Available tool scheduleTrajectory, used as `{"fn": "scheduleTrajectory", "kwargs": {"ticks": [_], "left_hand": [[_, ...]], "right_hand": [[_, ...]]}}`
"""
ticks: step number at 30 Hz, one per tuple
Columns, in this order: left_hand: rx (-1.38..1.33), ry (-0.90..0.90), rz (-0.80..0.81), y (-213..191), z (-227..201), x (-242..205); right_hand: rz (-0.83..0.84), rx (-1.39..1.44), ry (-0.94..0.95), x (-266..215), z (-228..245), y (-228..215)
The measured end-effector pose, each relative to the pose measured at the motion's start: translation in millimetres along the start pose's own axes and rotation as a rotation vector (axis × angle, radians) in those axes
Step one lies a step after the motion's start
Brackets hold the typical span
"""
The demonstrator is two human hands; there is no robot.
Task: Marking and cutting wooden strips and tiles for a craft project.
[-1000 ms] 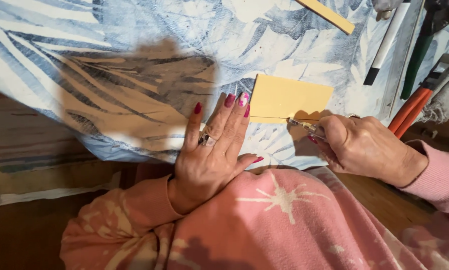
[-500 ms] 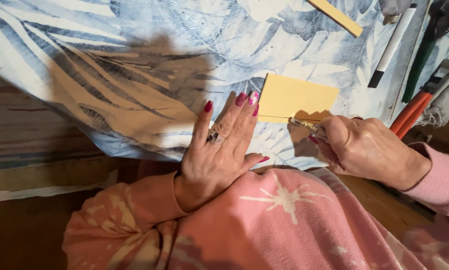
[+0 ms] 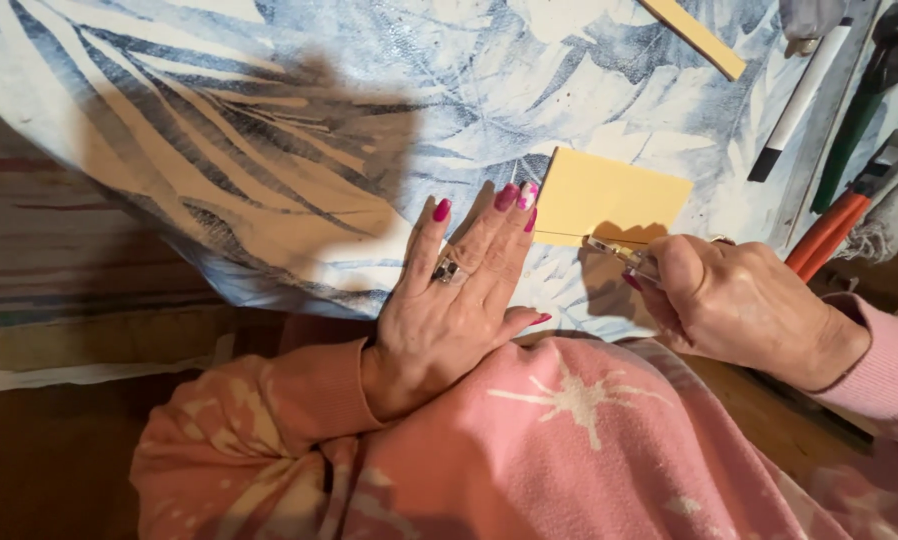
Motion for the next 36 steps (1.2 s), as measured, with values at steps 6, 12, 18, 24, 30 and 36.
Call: {"fn": "scheduleTrajectory", "kwargs": {"ticks": [6,12,18,24,30,36], "left_hand": [[0.003,0.018,0.014,0.1,1.4,-0.5],[-0.073,0.03,0.002,0.8,2.0,-1.1],[-0.069,0.032,0.007,0.2,2.2,-0.3],[-0.063,0.038,0.02,-2.5,3.9,-0.6],[-0.051,0.048,0.028,-4.1,4.2,-0.8],[-0.099,0.044,0.022,-5.4,5.4,-0.4]], "right_hand": [[-0.073,-0.003,-0.017,2.2,7.1,-2.8],[-0.066,0.037,-0.016,5.7,9.4,-3.8],[-0.032,0.027,-0.031,6.7,6.0,0.1],[-0.046,0.077,-0.042,10.0,10.5,-3.1],[-0.034,0.061,-0.037,13.6,15.2,-5.3],[-0.065,0.071,-0.076,15.8,15.1,-3.8]]}}
Point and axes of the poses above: each hand's wrist, its own x-axis towards the middle knuckle, its own y-axis out of the palm, z = x × y, the point moved 1 cm from there along x, towards the middle knuckle, and after that the axes turned 13 degrees about z, right-handed, at the moved point
